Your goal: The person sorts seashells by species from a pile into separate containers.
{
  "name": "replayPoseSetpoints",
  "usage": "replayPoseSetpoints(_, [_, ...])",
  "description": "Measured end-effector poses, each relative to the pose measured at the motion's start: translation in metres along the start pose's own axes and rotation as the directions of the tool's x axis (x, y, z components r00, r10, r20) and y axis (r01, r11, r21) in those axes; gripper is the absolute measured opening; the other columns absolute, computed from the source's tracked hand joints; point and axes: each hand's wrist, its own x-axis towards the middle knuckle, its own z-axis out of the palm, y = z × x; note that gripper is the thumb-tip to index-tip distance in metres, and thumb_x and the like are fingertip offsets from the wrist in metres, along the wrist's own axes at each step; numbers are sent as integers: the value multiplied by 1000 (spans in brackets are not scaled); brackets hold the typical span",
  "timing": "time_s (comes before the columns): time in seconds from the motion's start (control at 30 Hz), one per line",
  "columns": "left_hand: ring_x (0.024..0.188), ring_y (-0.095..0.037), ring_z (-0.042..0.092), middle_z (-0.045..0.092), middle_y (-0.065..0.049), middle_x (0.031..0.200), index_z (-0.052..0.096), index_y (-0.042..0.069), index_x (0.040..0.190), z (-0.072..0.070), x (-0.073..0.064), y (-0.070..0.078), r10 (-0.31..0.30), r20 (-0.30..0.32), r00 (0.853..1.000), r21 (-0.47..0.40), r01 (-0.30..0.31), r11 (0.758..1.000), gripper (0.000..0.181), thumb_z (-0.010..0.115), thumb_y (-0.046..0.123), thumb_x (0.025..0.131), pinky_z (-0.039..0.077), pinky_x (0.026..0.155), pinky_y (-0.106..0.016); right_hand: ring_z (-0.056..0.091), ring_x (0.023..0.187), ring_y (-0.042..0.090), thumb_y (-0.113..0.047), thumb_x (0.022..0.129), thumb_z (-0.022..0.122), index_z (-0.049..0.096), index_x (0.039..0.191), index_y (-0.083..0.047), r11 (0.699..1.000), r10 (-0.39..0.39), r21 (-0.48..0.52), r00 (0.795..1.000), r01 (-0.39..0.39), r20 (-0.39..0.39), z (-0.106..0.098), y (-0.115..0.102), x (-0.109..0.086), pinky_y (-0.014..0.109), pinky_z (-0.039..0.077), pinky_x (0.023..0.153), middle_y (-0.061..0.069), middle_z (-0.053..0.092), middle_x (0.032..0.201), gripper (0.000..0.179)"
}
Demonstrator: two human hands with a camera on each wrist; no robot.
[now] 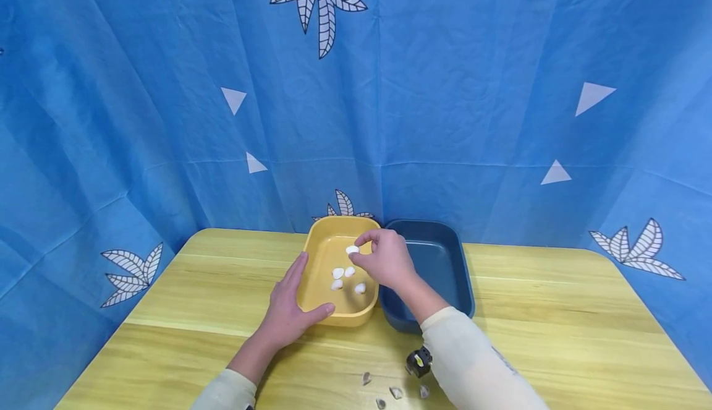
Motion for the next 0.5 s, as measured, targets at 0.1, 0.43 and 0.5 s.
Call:
replayPoseSetpoints(0.1, [146, -25, 25, 20, 0, 164, 19, 13, 161, 0, 0, 0, -1, -2, 1000, -4, 1, 1000, 115, 74, 67, 75, 14, 112, -63, 41, 48, 23, -23, 82, 83, 75, 97, -10, 999, 40, 1, 999, -40, -19, 3, 4, 4, 30, 31, 45, 3, 39, 57, 21])
replayPoseSetpoints(0.43, [146, -24, 23, 18, 3, 165, 16, 18, 162, -1, 0, 1, -15, 10, 1000, -15, 15, 1000, 115, 74, 67, 75, 12, 113, -61, 44, 56, 22, -23, 84, 82, 74, 99, -7, 983, 182, 33, 981, -180, -62, 12, 26, 13, 29, 36, 50, 4, 41, 64, 23])
replayPoseSetpoints(0.5, [146, -24, 24, 18, 4, 165, 17, 18, 162, -1, 0, 1, -13, 8, 1000, -12, 13, 1000, 115, 74, 67, 75, 12, 113, -62, 44, 56, 23, -23, 84, 82, 74, 99, -8, 980, 196, 35, 978, -194, -70, 14, 30, 14, 29, 36, 50, 4, 40, 63, 23])
